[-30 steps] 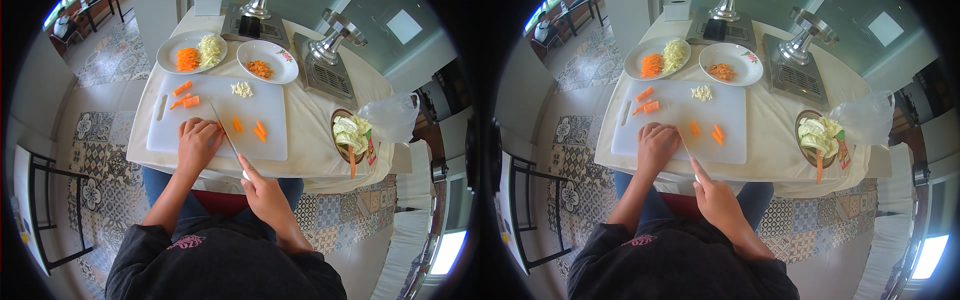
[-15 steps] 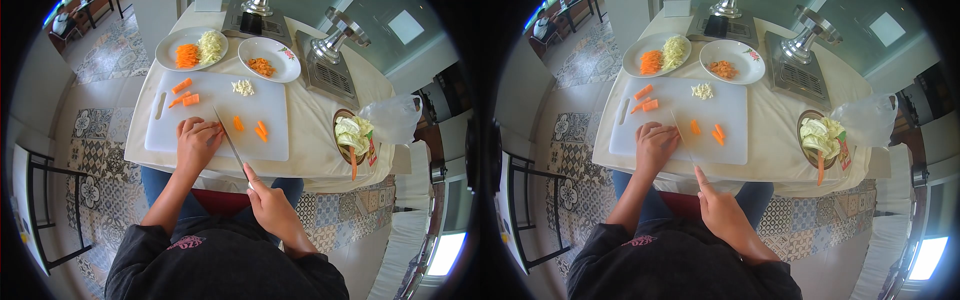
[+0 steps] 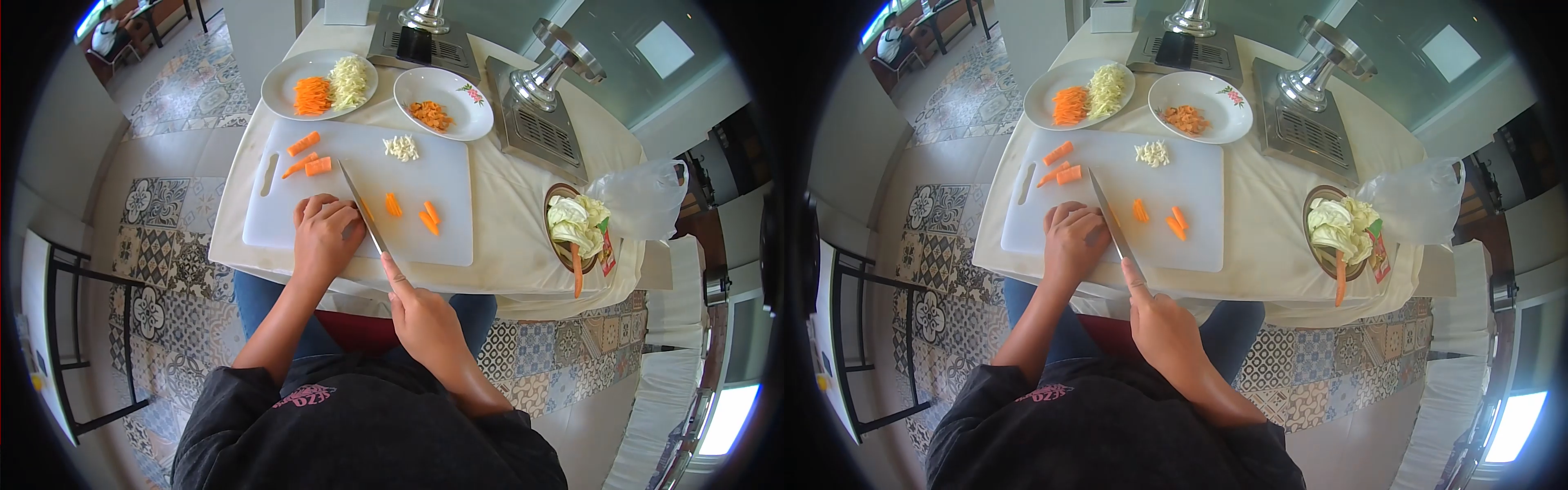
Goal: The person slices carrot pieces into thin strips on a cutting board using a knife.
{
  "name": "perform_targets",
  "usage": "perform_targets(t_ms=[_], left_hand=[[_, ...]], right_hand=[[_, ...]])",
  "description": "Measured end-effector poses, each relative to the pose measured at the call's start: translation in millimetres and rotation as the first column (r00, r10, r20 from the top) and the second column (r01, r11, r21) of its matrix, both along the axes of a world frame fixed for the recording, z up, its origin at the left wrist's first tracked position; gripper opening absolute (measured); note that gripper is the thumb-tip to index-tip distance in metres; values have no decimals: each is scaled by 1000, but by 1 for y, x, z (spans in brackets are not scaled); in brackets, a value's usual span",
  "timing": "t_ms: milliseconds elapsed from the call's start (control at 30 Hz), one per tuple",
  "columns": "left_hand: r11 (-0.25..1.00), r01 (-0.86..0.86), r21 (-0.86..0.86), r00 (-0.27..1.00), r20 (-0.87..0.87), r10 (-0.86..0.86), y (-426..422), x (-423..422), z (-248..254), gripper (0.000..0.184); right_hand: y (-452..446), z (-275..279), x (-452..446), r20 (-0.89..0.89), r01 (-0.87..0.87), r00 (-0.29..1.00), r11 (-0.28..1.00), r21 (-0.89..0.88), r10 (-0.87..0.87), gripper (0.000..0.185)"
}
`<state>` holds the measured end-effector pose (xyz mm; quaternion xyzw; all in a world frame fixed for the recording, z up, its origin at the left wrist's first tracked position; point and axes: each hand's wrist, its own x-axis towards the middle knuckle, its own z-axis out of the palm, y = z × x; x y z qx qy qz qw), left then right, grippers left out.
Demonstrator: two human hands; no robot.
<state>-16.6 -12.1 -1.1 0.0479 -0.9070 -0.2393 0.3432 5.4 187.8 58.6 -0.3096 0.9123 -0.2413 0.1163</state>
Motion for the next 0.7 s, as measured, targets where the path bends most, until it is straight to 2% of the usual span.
perform_targets(t_ms=[167,433,533,700], left_hand=[[1000,3,-5,1000,-21,-3,1,-1,0,10],[1000,3,0,998,-58,-3,1,0,-1,9],[1000,9,-1,998,-65,-9,1,0,-4,10],[1000,-2,12,998,-56,3,2,1,-1,14]], right_hand=[[11,6,-2,-6,-4,1000,999,-47,4,58],[21,15,-1,129,54,991,992,-112,-39,58],[24,10,-4,143,59,989,972,-229,-26,57],[20,11,-2,168,65,986,960,-272,-19,57]])
